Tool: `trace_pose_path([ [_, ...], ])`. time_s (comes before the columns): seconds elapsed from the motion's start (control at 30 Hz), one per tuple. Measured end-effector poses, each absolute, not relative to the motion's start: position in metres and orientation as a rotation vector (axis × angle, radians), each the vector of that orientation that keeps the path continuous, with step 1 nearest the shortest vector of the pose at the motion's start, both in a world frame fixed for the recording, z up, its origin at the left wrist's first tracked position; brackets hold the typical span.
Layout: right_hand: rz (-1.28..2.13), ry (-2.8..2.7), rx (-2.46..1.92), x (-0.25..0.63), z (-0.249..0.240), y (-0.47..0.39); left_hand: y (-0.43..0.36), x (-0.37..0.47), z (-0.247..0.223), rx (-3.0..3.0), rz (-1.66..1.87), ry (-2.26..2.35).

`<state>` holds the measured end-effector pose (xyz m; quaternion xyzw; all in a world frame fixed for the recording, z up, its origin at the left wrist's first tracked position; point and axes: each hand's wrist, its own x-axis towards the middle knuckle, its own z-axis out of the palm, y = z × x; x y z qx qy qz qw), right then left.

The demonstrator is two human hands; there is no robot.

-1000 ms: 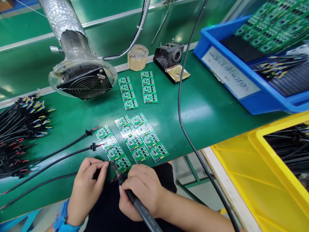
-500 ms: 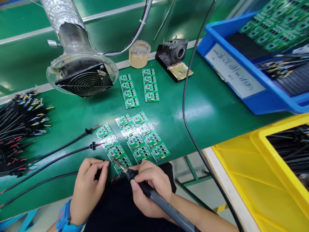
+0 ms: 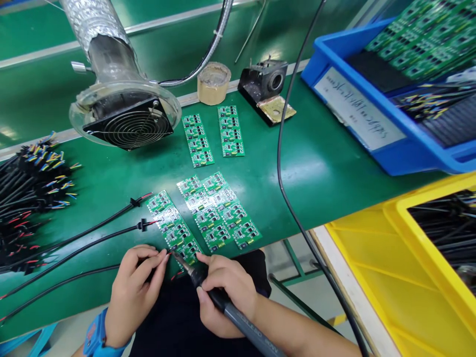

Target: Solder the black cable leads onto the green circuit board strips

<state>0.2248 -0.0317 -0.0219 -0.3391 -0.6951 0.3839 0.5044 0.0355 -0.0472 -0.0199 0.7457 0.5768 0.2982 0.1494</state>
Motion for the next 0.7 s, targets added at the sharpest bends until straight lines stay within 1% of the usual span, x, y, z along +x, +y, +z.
trace_pose_path([
  [0.23,0.839,-1.755,-0.82,0.2236,-0.0279,-0.0366,-0.0497,0.0396,-0.022,2.121,0.875,1.7],
  [0.57,1.058,-1.581,-0.795,0.2281,-0.0207,-0.0301,-0.0501,0.0407,-0.0236,2.18,0.864,1.698],
  [0.7,1.073,-1.553,-0.82,0.2281,-0.0207,-0.0308,-0.0509,0.0397,-0.0203,2.266,0.77,1.689],
])
